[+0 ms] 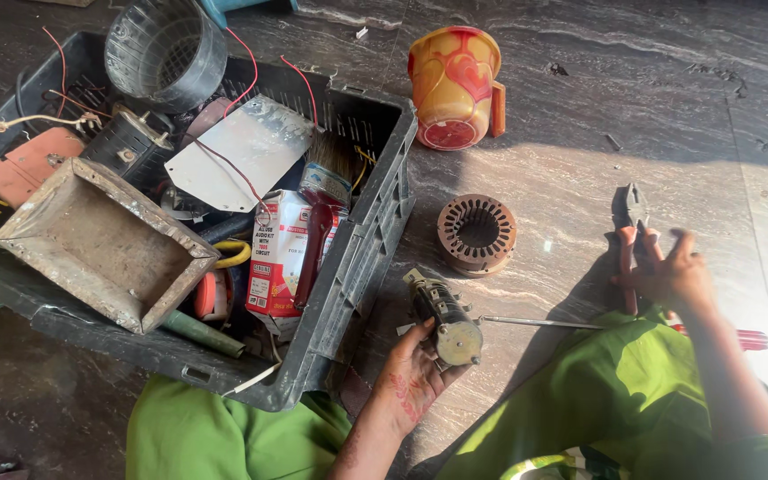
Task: The person sits on the floor and cleans and disassembles an old electric motor. They brush dust off the motor housing with a brush, pry at it with a screwdriver, pull parts with pliers, and separate the end cap and rotor from the motor body by hand.
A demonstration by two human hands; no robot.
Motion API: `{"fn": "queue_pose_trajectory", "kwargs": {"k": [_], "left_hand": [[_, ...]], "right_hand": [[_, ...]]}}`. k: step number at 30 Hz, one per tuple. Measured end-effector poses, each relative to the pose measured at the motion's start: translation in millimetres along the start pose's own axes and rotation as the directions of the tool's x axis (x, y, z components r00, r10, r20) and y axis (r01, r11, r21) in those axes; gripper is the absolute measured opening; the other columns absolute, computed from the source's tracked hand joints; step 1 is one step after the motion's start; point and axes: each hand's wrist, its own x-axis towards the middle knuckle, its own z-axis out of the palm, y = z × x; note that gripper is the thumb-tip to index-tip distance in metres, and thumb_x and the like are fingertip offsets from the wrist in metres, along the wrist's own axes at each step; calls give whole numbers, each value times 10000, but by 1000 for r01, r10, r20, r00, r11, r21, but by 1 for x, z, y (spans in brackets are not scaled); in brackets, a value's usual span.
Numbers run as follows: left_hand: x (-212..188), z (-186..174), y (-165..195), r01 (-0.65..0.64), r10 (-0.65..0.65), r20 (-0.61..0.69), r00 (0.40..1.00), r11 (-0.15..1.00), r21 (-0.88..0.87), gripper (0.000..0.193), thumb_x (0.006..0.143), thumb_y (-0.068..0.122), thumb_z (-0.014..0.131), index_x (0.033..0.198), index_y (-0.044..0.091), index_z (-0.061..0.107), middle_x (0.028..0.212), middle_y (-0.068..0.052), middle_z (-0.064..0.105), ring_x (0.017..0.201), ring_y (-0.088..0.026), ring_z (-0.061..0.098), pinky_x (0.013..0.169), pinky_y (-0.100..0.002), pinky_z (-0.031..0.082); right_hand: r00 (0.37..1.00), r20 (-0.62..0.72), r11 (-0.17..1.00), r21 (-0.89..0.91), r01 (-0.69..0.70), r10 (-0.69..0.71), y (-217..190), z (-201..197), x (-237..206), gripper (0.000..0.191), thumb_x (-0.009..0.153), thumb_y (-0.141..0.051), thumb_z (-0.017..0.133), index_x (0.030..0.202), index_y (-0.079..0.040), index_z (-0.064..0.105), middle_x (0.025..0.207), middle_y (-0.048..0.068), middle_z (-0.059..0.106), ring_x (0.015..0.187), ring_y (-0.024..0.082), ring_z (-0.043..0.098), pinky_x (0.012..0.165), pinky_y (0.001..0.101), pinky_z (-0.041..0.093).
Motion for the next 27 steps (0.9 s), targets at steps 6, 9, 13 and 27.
{"fn": "queue_pose_trajectory", "kwargs": {"k": [6,9,13,27], "left_hand": [[2,-4,-1,7,-8,-16,1000,998,-54,526,880,371,713,1276,39,618,1209,-122,718,1094,-262,721,933,-446,618],[4,0,3,-12,12,-26,1000,999,-32,575,890,450,715,1269,27,620,1152,-152,702,1012,-270,722,876,-440,642],[3,-1,13,-10,2,-53,999,987,-163,698,889,523,740,1279,-44,619,1082,-186,704,909,-275,736,761,-404,649],[11,-2,21,-274,340,-129,932,890,364,855,746,459,839,1467,209,454,1296,-49,633,1093,-198,656,807,-399,579]], "right_hand": [[987,64,943,293,-158,145,-11,17,-23,623,873,-534,763,1156,19,720,1057,263,775,982,343,786,829,386,577],[959,239,379,882,-280,153,-16,11,-37,674,1085,-468,601,1174,201,605,860,252,661,674,272,619,586,413,461],[950,311,-56,948,-313,-35,-31,29,-100,544,897,-115,520,1431,-66,430,830,82,634,566,185,547,476,328,417],[744,341,-257,787,-560,-575,-91,40,-331,1122,523,54,568,1600,-58,275,1400,215,533,1331,318,527,1122,378,381]]}}
